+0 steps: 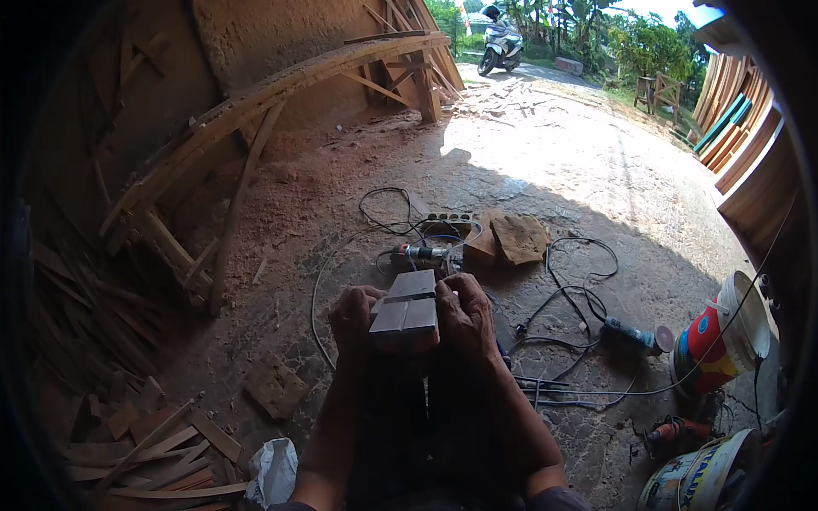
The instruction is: The person assembles a hand planer, using a t-handle hex key to tighten screws on the tool's body while sitting on the floor.
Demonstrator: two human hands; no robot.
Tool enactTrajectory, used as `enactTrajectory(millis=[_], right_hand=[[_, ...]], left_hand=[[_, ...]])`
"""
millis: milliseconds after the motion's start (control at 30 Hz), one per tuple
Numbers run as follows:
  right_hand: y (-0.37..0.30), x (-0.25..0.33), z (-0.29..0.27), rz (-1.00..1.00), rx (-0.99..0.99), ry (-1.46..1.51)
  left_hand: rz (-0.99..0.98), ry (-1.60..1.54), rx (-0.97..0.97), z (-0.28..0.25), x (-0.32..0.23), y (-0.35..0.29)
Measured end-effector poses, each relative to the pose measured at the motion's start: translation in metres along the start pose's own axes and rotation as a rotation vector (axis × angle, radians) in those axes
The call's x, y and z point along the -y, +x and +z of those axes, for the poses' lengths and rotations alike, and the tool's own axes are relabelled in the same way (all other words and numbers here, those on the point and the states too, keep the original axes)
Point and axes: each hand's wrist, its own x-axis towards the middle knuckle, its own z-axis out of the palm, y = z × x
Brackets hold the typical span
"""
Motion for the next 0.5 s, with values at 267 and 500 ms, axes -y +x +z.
enactTrajectory(millis=[267, 500], right_hand=[[-0.001, -0.014, 0.003, 0.069, -0.039, 0.082], [0.002, -0.015, 0.006, 0.102, -0.018, 0.130]], left_hand=[[0.081, 0.050, 0.003, 0.005, 0.002, 0.001], [0.197, 0.320, 0.009, 0.002, 0.020, -0.001]])
